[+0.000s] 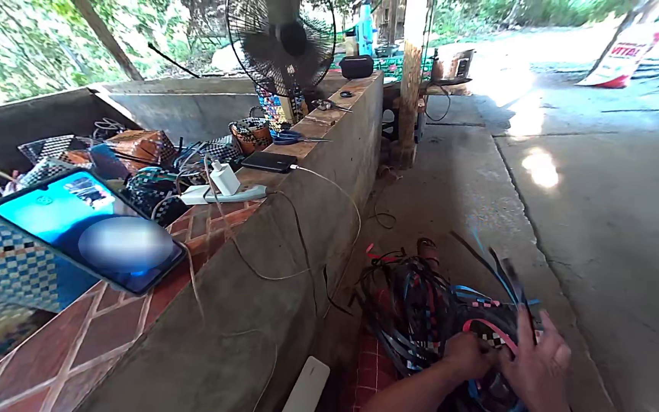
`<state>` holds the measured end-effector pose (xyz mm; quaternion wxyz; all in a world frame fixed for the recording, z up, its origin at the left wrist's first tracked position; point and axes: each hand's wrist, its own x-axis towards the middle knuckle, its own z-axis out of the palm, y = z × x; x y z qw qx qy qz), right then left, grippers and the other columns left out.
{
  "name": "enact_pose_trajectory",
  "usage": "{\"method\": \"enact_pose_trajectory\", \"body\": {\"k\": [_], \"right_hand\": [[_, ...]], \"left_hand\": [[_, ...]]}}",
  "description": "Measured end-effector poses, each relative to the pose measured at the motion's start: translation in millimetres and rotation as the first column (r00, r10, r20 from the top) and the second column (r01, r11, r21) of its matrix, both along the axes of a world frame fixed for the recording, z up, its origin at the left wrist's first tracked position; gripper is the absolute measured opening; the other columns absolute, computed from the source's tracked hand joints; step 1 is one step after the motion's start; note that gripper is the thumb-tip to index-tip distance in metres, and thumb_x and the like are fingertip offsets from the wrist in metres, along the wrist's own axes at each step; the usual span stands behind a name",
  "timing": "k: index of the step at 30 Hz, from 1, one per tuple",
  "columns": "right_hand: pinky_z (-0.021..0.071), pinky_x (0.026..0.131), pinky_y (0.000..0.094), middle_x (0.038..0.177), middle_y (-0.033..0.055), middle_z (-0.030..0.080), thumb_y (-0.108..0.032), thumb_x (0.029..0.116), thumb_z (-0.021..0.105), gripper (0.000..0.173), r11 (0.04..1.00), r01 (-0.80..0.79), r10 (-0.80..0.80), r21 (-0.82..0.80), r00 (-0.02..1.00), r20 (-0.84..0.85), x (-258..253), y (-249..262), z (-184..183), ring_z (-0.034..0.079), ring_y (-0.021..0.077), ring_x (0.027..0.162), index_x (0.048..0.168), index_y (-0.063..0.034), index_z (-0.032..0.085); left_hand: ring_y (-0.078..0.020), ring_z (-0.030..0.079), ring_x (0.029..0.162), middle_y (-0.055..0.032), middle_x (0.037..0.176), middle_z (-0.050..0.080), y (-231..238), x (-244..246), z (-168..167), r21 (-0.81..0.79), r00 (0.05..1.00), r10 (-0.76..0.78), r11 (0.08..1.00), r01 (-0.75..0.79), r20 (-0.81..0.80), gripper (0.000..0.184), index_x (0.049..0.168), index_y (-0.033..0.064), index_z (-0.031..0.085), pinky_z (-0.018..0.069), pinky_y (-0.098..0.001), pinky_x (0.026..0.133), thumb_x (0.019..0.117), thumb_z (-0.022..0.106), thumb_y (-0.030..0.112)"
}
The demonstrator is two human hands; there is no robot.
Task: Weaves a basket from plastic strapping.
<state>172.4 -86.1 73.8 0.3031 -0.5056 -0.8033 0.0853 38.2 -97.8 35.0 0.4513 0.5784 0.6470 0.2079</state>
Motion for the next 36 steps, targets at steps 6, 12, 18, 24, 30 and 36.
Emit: {"method": "enact_pose_trajectory", "body": {"k": [6,12,18,24,30,36], "right_hand": [[0.0607,0.085,0.048,0.1,0.0141,0.076,-0.002,0.0906,0.062,0.016,0.659,-0.747,0.705,0.087,0.653,0.277,8,-19,16,0.074,0.0332,0.099,0.097,-0.0044,0.077],[0.0347,0.119,0.0554,0.147,0.0275,0.052,-0.019,0.0994,0.066,0.04,0.736,-0.244,0.561,-0.631,0.741,0.368,27,95,53,0.044,0.0429,0.142,0.133,0.0031,0.064],[0.0315,0.118,0.0617,0.155,0.0316,0.038,-0.026,0.0996,0.068,0.047,0.923,-0.077,0.21,-0.377,0.922,0.325,15,113,98,0.032,0.0521,0.146,0.14,-0.0029,0.06],[0.0385,0.112,0.0667,0.159,0.0299,0.035,-0.013,0.084,0.079,0.052,0.939,-0.291,0.318,-0.185,0.938,0.139,18,40,5,0.035,0.0578,0.142,0.134,-0.0056,0.067],[0.035,0.116,0.0643,0.158,0.0402,0.027,-0.018,0.092,0.073,0.075,0.918,-0.209,0.256,-0.336,0.961,0.101,72,-32,-53,0.036,0.06,0.141,0.153,0.0075,0.038],[0.0283,0.12,0.0603,0.155,0.0411,0.032,-0.023,0.1051,0.048,0.061,0.94,-0.159,0.165,-0.301,0.986,-0.004,89,-40,-84,0.036,0.0567,0.143,0.15,0.0163,0.035]], "left_hand": [[-0.0377,0.063,0.124,-0.0222,0.127,0.069,-3,4,-1,0.004,0.998,0.057,0.998,-0.057,-0.039,0.033,0.124,0.0023,0.071,0.0466,-0.0576,0.107,0.1055,0.055,0.026],[-0.0373,0.069,0.108,-0.0191,0.113,0.072,-2,2,4,0.043,0.997,0.066,0.997,-0.064,-0.038,0.038,0.129,0.0104,0.063,0.0522,-0.0618,0.094,0.1075,0.049,0.038],[-0.0392,0.07,0.103,-0.0205,0.108,0.071,-8,1,5,0.082,0.989,0.147,0.986,-0.144,-0.025,0.035,0.132,0.0093,0.056,0.0541,-0.0615,0.089,0.107,0.052,0.033],[-0.0377,0.071,0.105,-0.0188,0.117,0.072,-11,0,2,0.188,0.985,0.175,0.967,-0.171,-0.002,0.044,0.149,0.0188,0.051,0.0543,-0.0602,0.092,0.1065,0.054,0.03],[-0.0371,0.068,0.115,-0.0191,0.126,0.07,-9,-1,5,0.062,0.987,0.159,0.986,-0.157,-0.037,0.051,0.15,0.0177,0.05,0.0521,-0.059,0.099,0.1053,0.055,0.04],[-0.0418,0.045,0.138,-0.0205,0.146,0.054,-8,9,-1,0.143,0.974,0.177,0.977,-0.157,-0.141,0.045,0.138,0.023,0.065,0.0368,-0.0584,0.114,0.1008,0.06,0.047]]}}
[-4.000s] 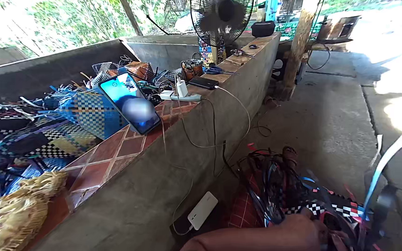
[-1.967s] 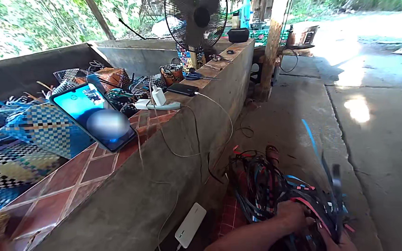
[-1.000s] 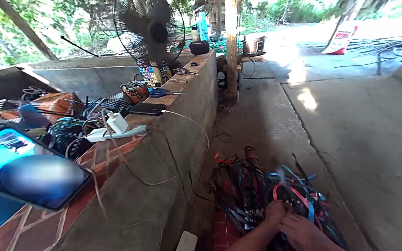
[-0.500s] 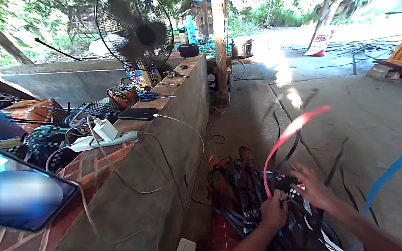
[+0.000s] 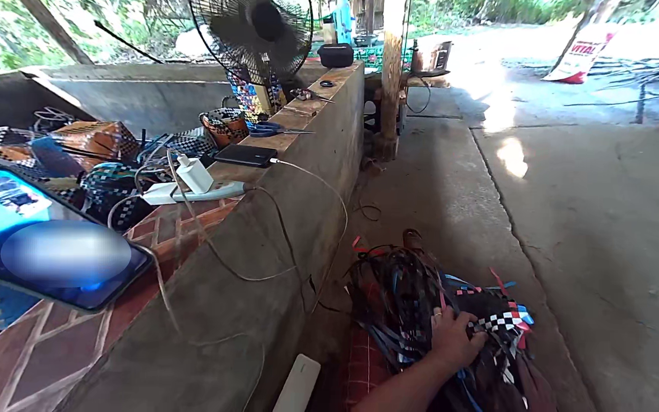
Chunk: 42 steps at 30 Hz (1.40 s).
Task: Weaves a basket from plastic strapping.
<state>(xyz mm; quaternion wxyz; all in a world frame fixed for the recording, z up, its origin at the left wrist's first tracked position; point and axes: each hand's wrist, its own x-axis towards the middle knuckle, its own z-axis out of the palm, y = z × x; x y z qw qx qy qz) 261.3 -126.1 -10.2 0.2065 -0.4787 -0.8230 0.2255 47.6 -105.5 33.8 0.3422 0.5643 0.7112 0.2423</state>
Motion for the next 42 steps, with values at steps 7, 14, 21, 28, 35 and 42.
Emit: {"method": "enact_pose_trajectory", "body": {"k": [7,14,21,28,35,42], "right_hand": [[0.0364,0.116,0.0481,0.14,0.0399,0.051,-0.011,0.1076,0.037,0.045,0.95,0.241,-0.303,-0.199,0.866,-0.398,-53,9,9,0.051,0.0445,0.133,0.14,0.0179,0.049],[0.0579,0.072,0.0239,0.083,-0.0075,0.067,-0.038,0.113,0.026,0.038,0.615,-0.166,-0.716,-0.77,0.29,-0.635,-65,39,19,0.065,0.002,0.073,0.113,-0.014,0.055],[0.0536,0.083,0.0215,0.107,0.0043,0.061,0.0,0.0993,0.055,0.024,0.773,0.244,-0.609,-0.586,0.546,-0.575,-52,53,28,0.061,0.0033,0.092,0.123,0.0048,0.055],[0.0518,0.102,0.0502,0.12,0.039,0.063,0.003,0.0941,0.059,0.018,0.935,-0.071,0.173,0.349,0.947,-0.27,-39,43,30,0.065,0.0493,0.113,0.097,0.0125,0.074],[0.0547,0.097,0.0416,0.116,0.0347,0.066,-0.001,0.0961,0.054,0.023,0.923,-0.242,0.334,0.298,0.889,-0.313,-44,45,36,0.068,0.0375,0.105,0.098,0.0099,0.074],[0.0542,0.096,0.048,0.108,0.034,0.068,0.004,0.0964,0.051,0.024,0.939,-0.307,0.34,0.155,0.896,-0.285,-36,46,44,0.068,0.0429,0.103,0.106,0.0136,0.072]], "left_hand": [[-0.0393,-0.011,0.16,-0.0186,0.173,-0.007,-7,0,0,0.134,0.991,0.049,0.99,-0.032,-0.127,0.046,0.135,0.0198,0.068,-0.0006,-0.0576,0.128,0.1014,0.056,0.048],[-0.0306,0.028,0.156,-0.0111,0.157,0.051,-6,-1,-11,0.135,0.986,-0.143,0.979,0.153,-0.081,0.048,0.144,0.0083,0.059,0.0079,-0.0555,0.129,0.1089,0.045,0.039],[-0.0303,0.036,0.153,-0.0116,0.153,0.055,-1,-2,-13,0.151,0.989,-0.134,0.978,0.142,-0.064,0.048,0.143,0.009,0.06,0.0128,-0.0559,0.128,0.1083,0.048,0.039],[-0.0268,0.035,0.153,-0.0093,0.159,0.048,-4,-2,-7,0.177,0.979,-0.204,0.962,0.206,-0.03,0.045,0.147,0.012,0.056,0.0132,-0.0612,0.126,0.1071,0.05,0.032],[-0.0365,0.044,0.146,-0.0201,0.156,0.048,-13,-9,8,0.282,0.955,-0.258,0.936,0.209,0.147,0.075,0.156,0.0094,0.043,0.0171,-0.064,0.125,0.0892,0.076,0.016],[-0.0135,0.072,0.085,0.0016,0.084,0.072,-63,-53,74,0.216,0.32,-0.125,0.939,-0.268,0.939,0.01,0.1,0.0098,0.059,0.0585,-0.036,0.086,0.1024,0.05,0.007]]}}
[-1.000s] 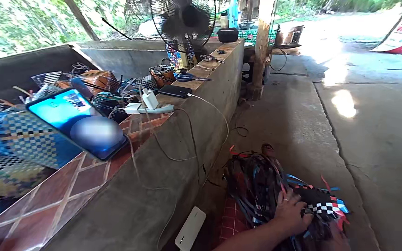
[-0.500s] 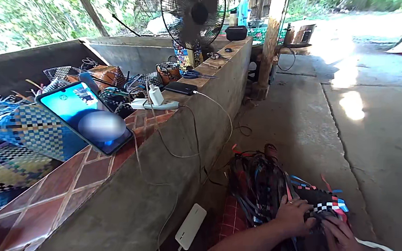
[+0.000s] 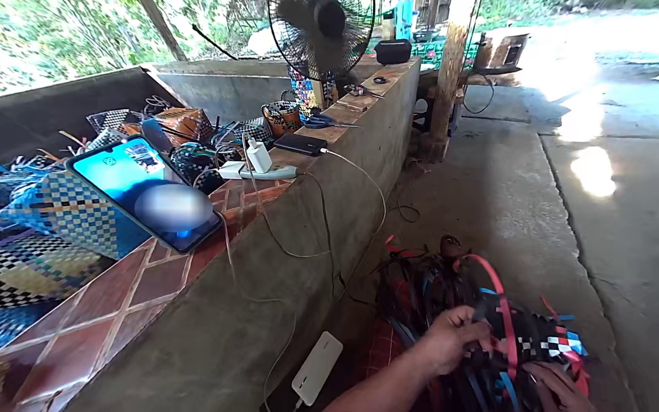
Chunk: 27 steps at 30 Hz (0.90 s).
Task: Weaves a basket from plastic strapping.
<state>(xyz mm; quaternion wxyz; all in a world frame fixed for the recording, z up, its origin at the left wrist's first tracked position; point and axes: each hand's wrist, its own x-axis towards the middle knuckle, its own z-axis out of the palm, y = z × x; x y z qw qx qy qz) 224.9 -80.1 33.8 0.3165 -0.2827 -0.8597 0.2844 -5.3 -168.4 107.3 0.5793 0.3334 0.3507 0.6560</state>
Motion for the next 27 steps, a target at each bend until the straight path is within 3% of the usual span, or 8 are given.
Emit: {"method": "enact_pose_trajectory", "body": {"k": [4,8,10,13,16,21,24,27], "right_hand": [[0.0547,0.089,0.052,0.105,0.0324,0.067,-0.001,0.0951,0.052,0.026,0.999,0.026,-0.028,0.037,0.999,0.042,2,4,-10,0.067,0.0435,0.096,0.105,0.0106,0.073],[0.0547,0.082,0.0583,0.102,0.0308,0.066,-0.016,0.0961,0.055,0.031,0.996,0.061,-0.064,0.069,0.997,0.048,-8,8,-8,0.066,0.0451,0.091,0.102,0.008,0.074],[0.0531,0.085,0.0627,0.106,0.0336,0.066,-0.013,0.0981,0.056,0.028,0.996,0.085,-0.087,0.017,0.99,0.111,-10,-1,6,0.066,0.0493,0.095,0.107,0.0091,0.072],[0.0524,0.087,0.0627,0.11,0.0322,0.065,-0.008,0.0975,0.063,0.022,0.985,0.155,-0.14,-0.078,0.976,0.169,-13,-4,12,0.066,0.0472,0.099,0.108,0.0088,0.072],[0.0534,0.09,0.0588,0.113,0.0263,0.067,-0.009,0.0982,0.065,0.019,0.967,0.199,-0.163,-0.16,0.963,0.216,-14,2,13,0.067,0.04,0.101,0.109,0.0035,0.074],[0.0538,0.09,0.0552,0.11,0.0225,0.067,-0.006,0.096,0.069,0.013,0.929,0.181,-0.106,-0.323,0.966,0.236,-14,18,24,0.066,0.0346,0.1,0.104,0.0032,0.074],[0.0524,0.094,0.0535,0.113,0.0212,0.068,-0.008,0.0977,0.068,0.013,0.916,0.117,0.009,-0.383,0.95,0.312,-21,35,39,0.066,0.0333,0.104,0.105,0.0014,0.074],[0.0492,0.097,0.0557,0.11,0.0204,0.069,-0.011,0.0979,0.068,0.014,0.92,-0.013,0.187,-0.391,0.892,0.411,-38,56,55,0.065,0.0347,0.107,0.103,-0.0003,0.076]], "left_hand": [[-0.0164,0.071,0.093,-0.0077,0.1,0.071,-32,-44,11,-0.149,0.938,0.2,0.957,-0.248,-0.283,0.014,0.112,-0.0026,0.059,0.059,-0.0374,0.09,0.1045,0.053,0.007],[-0.0241,0.07,0.11,-0.0191,0.119,0.071,-55,-72,23,-0.347,0.616,-0.066,0.87,-0.349,-0.785,0.037,0.128,-0.0026,0.066,0.0535,-0.0429,0.102,0.1065,0.058,0.027],[-0.0168,0.071,0.1,-0.0128,0.109,0.073,-67,-71,32,-0.452,0.689,-0.165,0.854,-0.258,-0.706,0.04,0.121,-0.0026,0.069,0.0565,-0.0355,0.096,0.1116,0.045,0.028],[-0.0094,0.069,0.066,-0.0023,0.074,0.071,-72,-61,16,-0.414,0.939,-0.059,0.905,-0.092,-0.338,0.071,0.093,0.0015,0.067,0.0598,-0.0272,0.066,0.1131,0.011,0.04],[-0.0124,0.071,0.069,-0.0043,0.077,0.073,-63,-54,2,-0.319,0.962,0.061,0.936,-0.148,-0.266,0.07,0.101,0.0009,0.068,0.0619,-0.0308,0.069,0.1131,0.011,0.039],[-0.0147,0.067,0.111,-0.0082,0.12,0.071,-49,-28,-20,-0.13,0.584,0.06,0.952,-0.277,-0.809,0.025,0.112,0.0032,0.075,0.0542,-0.0394,0.1,0.1065,0.055,0.017],[-0.032,0.059,0.128,-0.0166,0.128,0.068,-40,-11,-37,-0.055,0.28,0.006,0.976,-0.208,-0.96,0.032,0.121,0.005,0.073,0.0451,-0.0507,0.111,0.1023,0.063,0.028],[-0.0387,0.054,0.133,-0.0217,0.131,0.064,-37,-2,-45,-0.15,0.183,-0.117,0.973,-0.176,-0.976,0.038,0.123,0.0022,0.07,0.0411,-0.0537,0.114,0.1053,0.057,0.033]]}}
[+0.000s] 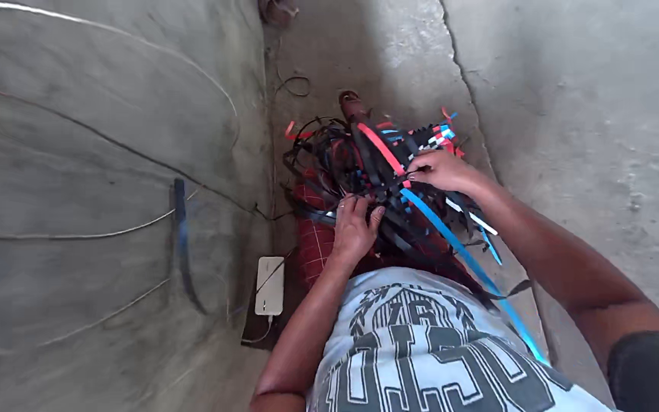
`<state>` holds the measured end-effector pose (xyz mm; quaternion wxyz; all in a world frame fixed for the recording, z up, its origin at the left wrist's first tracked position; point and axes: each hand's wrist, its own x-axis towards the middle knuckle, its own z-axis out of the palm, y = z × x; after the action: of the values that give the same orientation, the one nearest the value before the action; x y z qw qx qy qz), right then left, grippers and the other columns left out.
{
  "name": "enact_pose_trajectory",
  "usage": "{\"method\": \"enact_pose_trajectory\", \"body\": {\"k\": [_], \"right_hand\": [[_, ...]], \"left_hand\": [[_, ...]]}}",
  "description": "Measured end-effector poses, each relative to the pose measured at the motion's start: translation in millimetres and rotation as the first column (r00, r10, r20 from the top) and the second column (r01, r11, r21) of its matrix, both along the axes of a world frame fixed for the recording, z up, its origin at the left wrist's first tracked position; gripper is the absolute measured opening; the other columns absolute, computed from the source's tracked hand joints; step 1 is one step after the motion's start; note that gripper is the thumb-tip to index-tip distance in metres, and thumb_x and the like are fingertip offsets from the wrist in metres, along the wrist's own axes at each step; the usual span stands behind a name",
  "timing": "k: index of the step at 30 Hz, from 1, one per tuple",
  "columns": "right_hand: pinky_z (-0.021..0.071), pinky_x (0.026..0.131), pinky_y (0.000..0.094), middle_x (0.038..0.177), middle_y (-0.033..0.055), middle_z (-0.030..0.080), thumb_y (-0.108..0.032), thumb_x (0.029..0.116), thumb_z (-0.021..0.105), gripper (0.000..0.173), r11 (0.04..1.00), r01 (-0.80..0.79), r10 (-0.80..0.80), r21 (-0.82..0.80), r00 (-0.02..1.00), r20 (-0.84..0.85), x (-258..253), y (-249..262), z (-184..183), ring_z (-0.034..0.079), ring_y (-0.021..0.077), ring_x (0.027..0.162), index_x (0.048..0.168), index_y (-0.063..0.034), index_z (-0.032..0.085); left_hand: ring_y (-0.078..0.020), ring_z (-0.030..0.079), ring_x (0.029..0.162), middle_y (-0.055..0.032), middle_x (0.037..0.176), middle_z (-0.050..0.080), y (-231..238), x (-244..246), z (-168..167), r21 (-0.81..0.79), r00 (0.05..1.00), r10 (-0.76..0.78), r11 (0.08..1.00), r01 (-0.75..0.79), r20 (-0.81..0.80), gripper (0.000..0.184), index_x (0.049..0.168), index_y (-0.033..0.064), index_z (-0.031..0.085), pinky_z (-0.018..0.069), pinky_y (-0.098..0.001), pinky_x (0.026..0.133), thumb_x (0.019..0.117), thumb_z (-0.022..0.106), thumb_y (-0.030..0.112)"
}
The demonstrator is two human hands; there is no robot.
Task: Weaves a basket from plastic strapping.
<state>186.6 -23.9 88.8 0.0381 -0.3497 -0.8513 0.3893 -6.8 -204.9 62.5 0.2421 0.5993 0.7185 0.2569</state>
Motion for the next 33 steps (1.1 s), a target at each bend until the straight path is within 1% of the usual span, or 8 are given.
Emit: {"method": "enact_pose_trajectory", "body": {"k": [4,8,16,22,26,29,31,33], "right_hand": [[0.0465,0.101,0.0573,0.111,0.0195,0.071,-0.016,0.0987,0.069,0.018,0.96,-0.28,0.28,-0.025,0.941,0.192,-31,21,11,0.065,0.0363,0.111,0.107,-0.0025,0.076],[0.0459,0.099,0.0603,0.109,0.0197,0.072,-0.022,0.1005,0.067,0.022,0.936,-0.344,0.347,-0.074,0.866,0.36,-65,25,14,0.065,0.0378,0.109,0.109,-0.003,0.075],[0.0488,0.095,0.0627,0.103,0.0155,0.073,-0.031,0.098,0.071,0.024,0.963,-0.261,0.268,-0.07,0.881,0.389,-58,9,-12,0.067,0.0361,0.104,0.103,-0.0087,0.077],[0.0434,0.104,0.065,0.124,0.0247,0.068,-0.028,0.1041,0.06,0.033,0.993,-0.104,0.115,-0.05,0.923,0.367,-23,-17,-20,0.062,0.0437,0.12,0.121,-0.0018,0.071],[0.0457,0.101,0.0635,0.119,0.0252,0.068,-0.024,0.1035,0.061,0.029,1.0,0.019,-0.016,-0.009,0.962,0.273,-1,-22,-28,0.063,0.0432,0.116,0.117,0.0006,0.071],[0.0462,0.099,0.0641,0.115,0.0256,0.069,-0.02,0.1024,0.063,0.026,0.993,0.116,-0.119,0.027,0.974,0.195,19,-25,-34,0.064,0.0437,0.113,0.111,0.0023,0.073],[0.0466,0.097,0.0653,0.112,0.0264,0.07,-0.018,0.1012,0.065,0.024,0.982,0.178,-0.186,0.068,0.973,0.136,34,-29,-38,0.065,0.0445,0.11,0.108,0.0035,0.073],[0.0473,0.097,0.0654,0.109,0.0278,0.07,-0.015,0.1001,0.066,0.022,0.962,0.255,-0.263,0.096,0.961,0.08,49,-36,-41,0.066,0.0453,0.108,0.107,0.0048,0.074]], "left_hand": [[-0.0379,0.061,0.118,-0.0221,0.119,0.067,-1,-10,-12,0.107,0.999,-0.044,0.993,0.044,-0.003,0.026,0.11,-0.003,0.075,0.046,-0.0536,0.108,0.1033,0.058,0.016],[-0.0337,0.069,0.107,-0.0172,0.104,0.074,-4,-23,-22,0.196,1.0,-0.001,0.981,0.0,0.004,0.02,0.1,-0.0007,0.078,0.0507,-0.053,0.103,0.0994,0.064,0.014],[-0.03,0.071,0.114,-0.017,0.115,0.076,-7,-21,-4,-0.152,0.998,0.002,0.988,0.007,0.056,0.034,0.118,0.0028,0.076,0.0513,-0.0487,0.105,0.1066,0.054,0.025],[-0.0332,0.06,0.119,-0.0206,0.115,0.068,-13,-28,7,0.022,0.958,-0.026,1.0,0.02,0.287,0.03,0.106,-0.0023,0.076,0.0439,-0.0476,0.11,0.0979,0.07,0.026],[-0.0118,0.069,0.105,-0.006,0.094,0.076,-25,-29,18,0.289,0.701,-0.16,0.955,-0.068,0.695,0.049,0.089,-0.0029,0.074,0.0487,-0.0353,0.107,0.1096,0.035,0.017],[-0.0088,0.071,0.086,-0.0005,0.09,0.075,-31,-27,28,0.276,0.548,-0.124,0.939,-0.205,0.828,0.054,0.11,-0.0045,0.07,0.0582,-0.0326,0.089,0.1125,0.023,0.023],[-0.0106,0.068,0.088,-0.0046,0.096,0.071,-37,-24,32,0.257,0.683,0.03,0.914,-0.315,0.729,0.041,0.13,-0.0059,0.061,0.058,-0.0323,0.087,0.1102,0.032,0.015],[-0.0236,0.061,0.114,-0.0161,0.123,0.063,-46,-21,24,0.263,0.82,0.247,0.865,-0.427,0.517,0.045,0.144,-0.0015,0.053,0.0515,-0.0414,0.1,0.1033,0.049,0.017]]}}
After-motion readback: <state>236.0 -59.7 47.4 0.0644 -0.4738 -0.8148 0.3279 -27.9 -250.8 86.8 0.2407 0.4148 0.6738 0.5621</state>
